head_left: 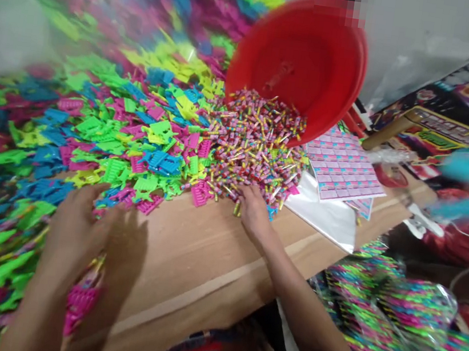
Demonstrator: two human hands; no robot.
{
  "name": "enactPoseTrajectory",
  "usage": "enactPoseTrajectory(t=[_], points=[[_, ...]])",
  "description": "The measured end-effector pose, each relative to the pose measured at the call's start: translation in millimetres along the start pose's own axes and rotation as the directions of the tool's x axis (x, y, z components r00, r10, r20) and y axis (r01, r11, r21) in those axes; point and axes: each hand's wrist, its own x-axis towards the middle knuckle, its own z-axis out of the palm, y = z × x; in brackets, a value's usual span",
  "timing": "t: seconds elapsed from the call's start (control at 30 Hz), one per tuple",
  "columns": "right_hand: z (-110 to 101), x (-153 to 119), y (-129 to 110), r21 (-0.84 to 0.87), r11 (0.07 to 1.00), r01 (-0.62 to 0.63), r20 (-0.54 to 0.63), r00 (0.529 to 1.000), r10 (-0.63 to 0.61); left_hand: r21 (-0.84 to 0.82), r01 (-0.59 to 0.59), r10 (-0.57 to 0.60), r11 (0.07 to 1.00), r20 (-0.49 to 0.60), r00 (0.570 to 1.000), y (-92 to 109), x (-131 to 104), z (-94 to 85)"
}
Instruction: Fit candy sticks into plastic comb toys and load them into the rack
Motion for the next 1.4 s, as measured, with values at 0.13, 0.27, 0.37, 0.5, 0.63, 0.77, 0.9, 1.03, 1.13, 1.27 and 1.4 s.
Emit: enactPoseTrajectory(t=[0.13, 0.27, 0.37, 0.5, 0.63, 0.77, 0.9, 1.03, 1.13, 1.27, 1.4], points=[[-7.0, 2.6, -9.6, 0.049, 0.999, 0.001, -0.010, 1.000, -0.001, -0.095, -0.086, 0.091, 0.992, 0.054, 0.994, 40.9, -1.4, 23.5], [-39.2, -4.7, -5.1, 0.148, 0.989, -0.029, -0.104, 0.994, 0.044, -0.278, -0.149, 0.208, 0.949, 0.195, 0.958, 78.8, -25.1, 52.4], [-66.3, -20.2, 4.1, 0.331, 0.936, -0.120, -0.211, 0.957, 0.197, -0.405, -0.180, 0.323, 0.896, 0.320, 0.891, 112.1, -43.2, 80.9], [-91.0, -51.3, 17.2, 0.596, 0.765, -0.244, -0.187, 0.884, 0.427, -0.528, -0.288, 0.523, 0.799, 0.372, 0.767, 165.8, -54.2, 114.4], [-97.7, -80.4, 27.5, 0.734, 0.625, -0.264, -0.159, 0.829, 0.537, -0.454, -0.504, 0.667, 0.735, 0.348, 0.659, 214.1, -46.0, 140.0], [-88.1, -95.8, 35.7, 0.840, 0.477, -0.258, -0.099, 0.792, 0.602, -0.252, -0.653, 0.690, 0.714, 0.415, 0.593, 239.5, -30.3, 162.9], [-66.9, -97.3, 45.6, 0.859, 0.452, -0.240, -0.116, 0.769, 0.628, -0.116, -0.700, 0.657, 0.705, 0.478, 0.583, 245.1, -21.5, 176.7], [-47.0, -91.9, 50.8, 0.873, 0.445, -0.198, -0.167, 0.736, 0.655, -0.088, -0.661, 0.625, 0.745, 0.437, 0.646, 242.0, -23.8, 173.5], [-38.7, -86.5, 47.6, 0.877, 0.453, -0.162, -0.200, 0.735, 0.648, -0.373, -0.410, 0.533, 0.832, 0.339, 0.775, 232.2, -31.4, 166.8], [-30.8, -78.4, 39.4, 0.859, 0.492, -0.144, -0.199, 0.790, 0.579, -0.627, -0.038, 0.290, 0.778, 0.304, 0.907, 208.0, -43.6, 157.8], [-22.6, -70.6, 30.2, 0.821, 0.557, -0.127, -0.194, 0.855, 0.481, -0.748, 0.175, 0.103, 0.640, 0.309, 0.945, 181.5, -57.5, 141.1]])
